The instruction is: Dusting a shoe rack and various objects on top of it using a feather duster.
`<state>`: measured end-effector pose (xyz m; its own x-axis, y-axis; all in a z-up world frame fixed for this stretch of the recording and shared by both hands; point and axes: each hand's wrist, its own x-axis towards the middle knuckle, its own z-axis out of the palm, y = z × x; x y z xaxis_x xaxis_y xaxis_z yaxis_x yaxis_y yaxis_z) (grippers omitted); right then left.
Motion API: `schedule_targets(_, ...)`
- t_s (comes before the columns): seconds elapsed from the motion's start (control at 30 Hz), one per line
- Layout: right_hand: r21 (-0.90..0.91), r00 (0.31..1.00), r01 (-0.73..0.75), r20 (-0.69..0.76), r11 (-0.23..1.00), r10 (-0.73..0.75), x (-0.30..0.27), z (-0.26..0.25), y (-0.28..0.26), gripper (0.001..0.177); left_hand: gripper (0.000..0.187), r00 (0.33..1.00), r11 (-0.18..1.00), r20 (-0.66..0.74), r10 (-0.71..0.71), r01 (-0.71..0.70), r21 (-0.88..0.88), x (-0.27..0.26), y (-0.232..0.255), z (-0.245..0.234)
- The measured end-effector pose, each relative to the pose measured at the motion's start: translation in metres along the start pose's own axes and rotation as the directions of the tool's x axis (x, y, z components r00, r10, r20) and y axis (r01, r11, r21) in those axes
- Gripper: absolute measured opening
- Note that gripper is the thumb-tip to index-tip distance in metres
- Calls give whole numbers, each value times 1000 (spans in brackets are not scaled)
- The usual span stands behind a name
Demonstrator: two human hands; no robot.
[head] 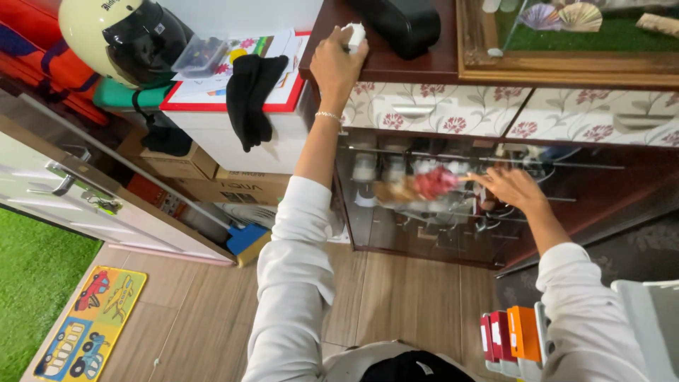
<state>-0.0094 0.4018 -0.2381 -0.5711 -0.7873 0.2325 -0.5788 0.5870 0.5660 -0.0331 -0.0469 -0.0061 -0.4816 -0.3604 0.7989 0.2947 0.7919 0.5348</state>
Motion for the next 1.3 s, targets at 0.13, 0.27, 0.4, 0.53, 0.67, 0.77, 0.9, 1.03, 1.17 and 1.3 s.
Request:
schedule_targets(0.13,161,979,-81,-173,984,108,19,-6,4,67,41,998,998,40,-42,41,38,1,6,-6)
schedule_targets(0.27,115,996,-29,-76,993,38,4,13,-6,64,57,999,998,4,45,-45,-42,-16,9,-28)
schedule_targets(0.4,62,997,21,71,998,-25,-18,14,-1,62,51,978,980,-173,113,-139,-142,-43,16,-50)
schedule_targets(0.53,336,925,-196,-248,921,288,-19,-2,-19,53,44,963,978,-248,103,-143,-150,-84,21,-45)
schedule_targets(0.67,606,789,-372,-193,703,584,-20,-11,-41,36,41,975,978,-194,106,-137,-157,-132,11,-7)
schedule_targets(0.77,645,803,-331,-191,689,565,-22,44,-55,28,36,981,963,-131,144,-170,-211,-147,27,12)
schedule_targets(0.9,784,625,-334,-231,523,746,-39,101,-76,8,26,978,946,98,185,-150,-288,-167,40,32)
schedule_targets(1.03,928,425,-299,-77,220,902,-83,178,-106,26,23,950,941,177,255,-202,-273,-164,61,29)
schedule_targets(1.17,931,204,-239,328,-278,923,-91,196,-116,32,20,939,925,155,307,-256,-282,-163,63,37)
schedule_targets(1.3,986,449,-164,112,-42,886,-34,123,-140,49,14,961,949,147,233,-192,-252,-162,61,50)
